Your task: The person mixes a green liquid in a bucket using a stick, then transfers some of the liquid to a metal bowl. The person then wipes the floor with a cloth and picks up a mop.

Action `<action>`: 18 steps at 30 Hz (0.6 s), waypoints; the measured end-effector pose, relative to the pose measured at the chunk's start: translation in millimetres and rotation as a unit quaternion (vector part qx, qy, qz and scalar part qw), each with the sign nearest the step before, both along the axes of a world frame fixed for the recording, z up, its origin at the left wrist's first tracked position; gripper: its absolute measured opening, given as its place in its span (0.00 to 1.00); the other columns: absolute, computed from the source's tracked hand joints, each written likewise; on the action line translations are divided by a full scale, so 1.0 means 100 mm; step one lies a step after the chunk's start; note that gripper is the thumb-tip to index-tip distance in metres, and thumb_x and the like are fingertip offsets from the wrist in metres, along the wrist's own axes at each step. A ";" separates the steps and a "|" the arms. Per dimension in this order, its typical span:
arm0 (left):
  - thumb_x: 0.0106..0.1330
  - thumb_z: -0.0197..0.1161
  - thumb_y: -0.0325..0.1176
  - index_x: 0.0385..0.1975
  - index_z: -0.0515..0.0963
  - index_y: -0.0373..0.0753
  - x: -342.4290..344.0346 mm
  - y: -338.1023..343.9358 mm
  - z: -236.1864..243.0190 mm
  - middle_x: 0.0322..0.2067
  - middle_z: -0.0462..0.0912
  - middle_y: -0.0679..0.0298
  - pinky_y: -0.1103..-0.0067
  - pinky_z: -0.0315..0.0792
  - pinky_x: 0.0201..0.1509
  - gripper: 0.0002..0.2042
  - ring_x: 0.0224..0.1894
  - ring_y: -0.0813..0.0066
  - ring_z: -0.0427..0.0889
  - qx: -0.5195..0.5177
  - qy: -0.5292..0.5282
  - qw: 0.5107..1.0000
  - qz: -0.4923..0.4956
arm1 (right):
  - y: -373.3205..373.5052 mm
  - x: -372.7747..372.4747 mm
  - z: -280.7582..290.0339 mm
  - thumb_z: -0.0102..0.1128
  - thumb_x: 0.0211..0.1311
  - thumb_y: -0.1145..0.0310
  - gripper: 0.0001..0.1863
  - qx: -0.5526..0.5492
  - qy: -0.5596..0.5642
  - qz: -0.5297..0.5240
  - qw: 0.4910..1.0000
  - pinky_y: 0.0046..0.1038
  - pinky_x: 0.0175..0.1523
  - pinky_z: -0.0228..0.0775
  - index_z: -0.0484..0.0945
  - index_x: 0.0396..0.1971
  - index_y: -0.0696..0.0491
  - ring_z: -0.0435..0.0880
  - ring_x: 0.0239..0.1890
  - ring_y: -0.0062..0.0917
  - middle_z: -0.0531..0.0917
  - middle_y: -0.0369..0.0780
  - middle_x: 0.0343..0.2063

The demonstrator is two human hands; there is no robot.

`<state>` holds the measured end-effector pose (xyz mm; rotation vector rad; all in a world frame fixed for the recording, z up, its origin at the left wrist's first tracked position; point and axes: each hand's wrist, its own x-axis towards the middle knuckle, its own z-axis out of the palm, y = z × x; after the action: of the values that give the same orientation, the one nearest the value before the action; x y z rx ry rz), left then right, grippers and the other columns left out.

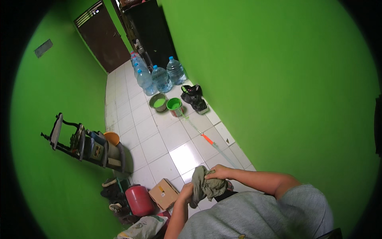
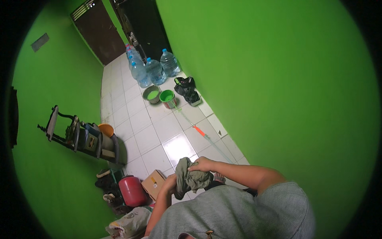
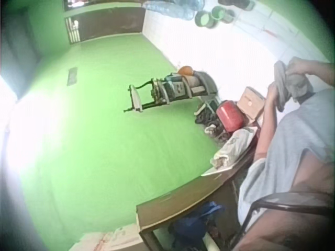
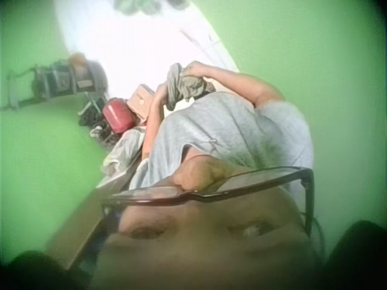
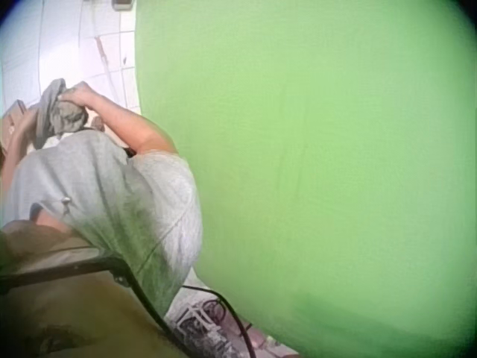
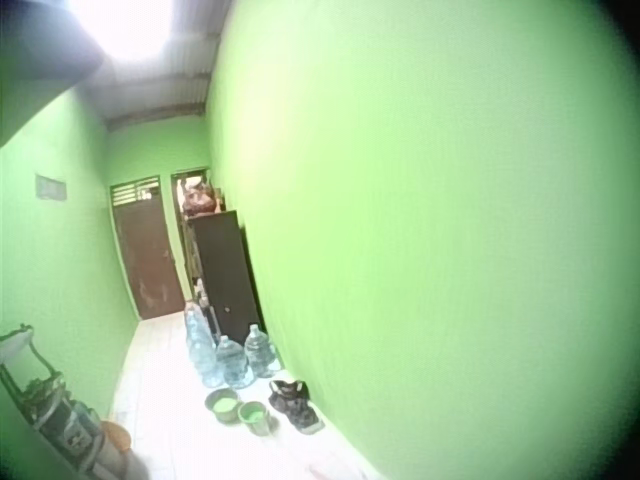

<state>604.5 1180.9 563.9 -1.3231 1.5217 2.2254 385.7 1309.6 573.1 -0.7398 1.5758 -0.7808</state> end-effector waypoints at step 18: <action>0.72 0.65 0.46 0.55 0.78 0.28 -1.29 -3.07 -0.05 0.48 0.84 0.56 0.74 0.75 0.55 0.25 0.49 0.69 0.83 -0.030 0.092 0.987 0.129 | -3.15 -1.61 0.42 0.72 0.58 0.42 0.39 0.034 0.005 0.033 0.999 0.29 0.54 0.76 0.81 0.51 0.67 0.85 0.48 0.30 0.86 0.50 0.46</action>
<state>475.3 873.6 558.9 -1.4413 1.5654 2.5427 225.1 994.6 615.5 -0.7433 1.5712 -0.6735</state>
